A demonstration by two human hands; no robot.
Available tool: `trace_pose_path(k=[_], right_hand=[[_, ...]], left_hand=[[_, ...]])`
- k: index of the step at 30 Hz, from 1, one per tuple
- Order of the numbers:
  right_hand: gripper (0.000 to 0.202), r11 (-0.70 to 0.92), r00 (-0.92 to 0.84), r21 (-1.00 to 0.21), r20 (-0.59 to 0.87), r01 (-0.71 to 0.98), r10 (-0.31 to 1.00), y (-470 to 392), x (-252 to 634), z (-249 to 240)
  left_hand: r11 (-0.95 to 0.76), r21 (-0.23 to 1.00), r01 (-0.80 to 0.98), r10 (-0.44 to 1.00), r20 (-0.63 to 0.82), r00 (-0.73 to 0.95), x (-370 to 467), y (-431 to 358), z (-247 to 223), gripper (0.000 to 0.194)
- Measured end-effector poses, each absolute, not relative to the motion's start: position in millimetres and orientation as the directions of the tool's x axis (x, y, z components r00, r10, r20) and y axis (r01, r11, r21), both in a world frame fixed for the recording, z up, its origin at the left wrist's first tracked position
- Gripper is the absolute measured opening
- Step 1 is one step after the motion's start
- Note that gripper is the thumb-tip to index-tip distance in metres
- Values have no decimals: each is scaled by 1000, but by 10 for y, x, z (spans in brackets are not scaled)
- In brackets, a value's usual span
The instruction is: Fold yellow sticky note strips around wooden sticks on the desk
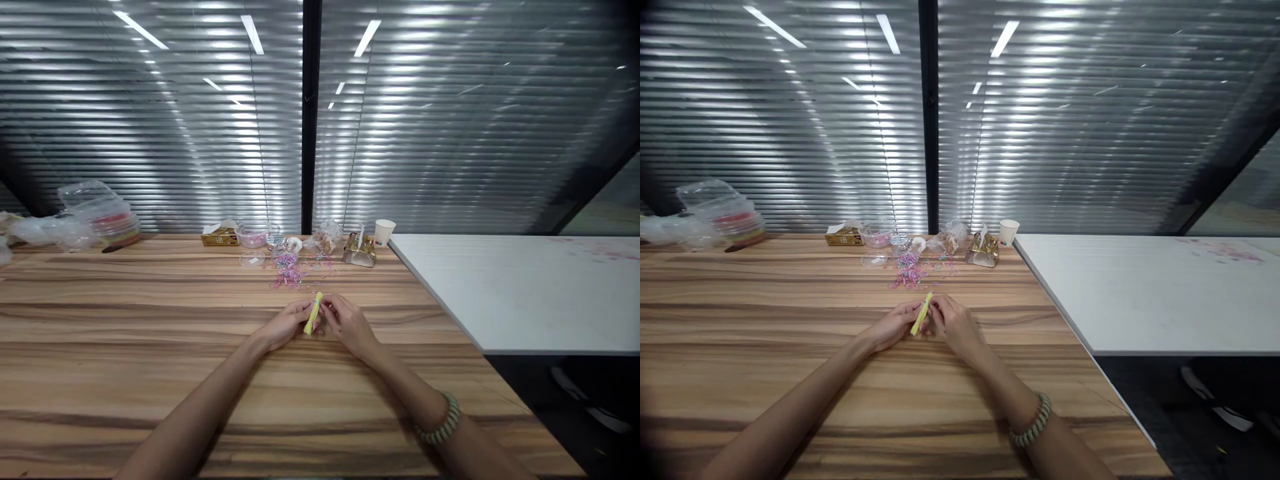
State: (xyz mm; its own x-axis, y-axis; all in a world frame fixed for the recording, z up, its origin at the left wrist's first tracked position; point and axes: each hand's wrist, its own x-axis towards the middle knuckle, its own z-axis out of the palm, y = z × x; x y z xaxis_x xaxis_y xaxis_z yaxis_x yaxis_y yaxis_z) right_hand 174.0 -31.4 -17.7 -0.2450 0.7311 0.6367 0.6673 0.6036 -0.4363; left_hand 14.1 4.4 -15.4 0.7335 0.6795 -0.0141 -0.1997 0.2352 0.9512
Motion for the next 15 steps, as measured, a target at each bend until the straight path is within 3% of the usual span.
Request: trace_pose_path(k=[6, 11, 15], right_hand=[[13, 592, -201, -445, 659, 672, 724, -303, 1745, -197], [11, 525, -28, -507, 701, 683, 713, -258, 1840, -190], [12, 605, -141, -453, 714, 655, 686, -259, 1841, -183]], left_hand=[[257, 943, -209, 685, -25, 728, 154, 31, -134, 21], [279, 936, -213, 694, -43, 719, 152, 29, -122, 17], [293, 929, -225, 696, -45, 717, 152, 32, -128, 16]])
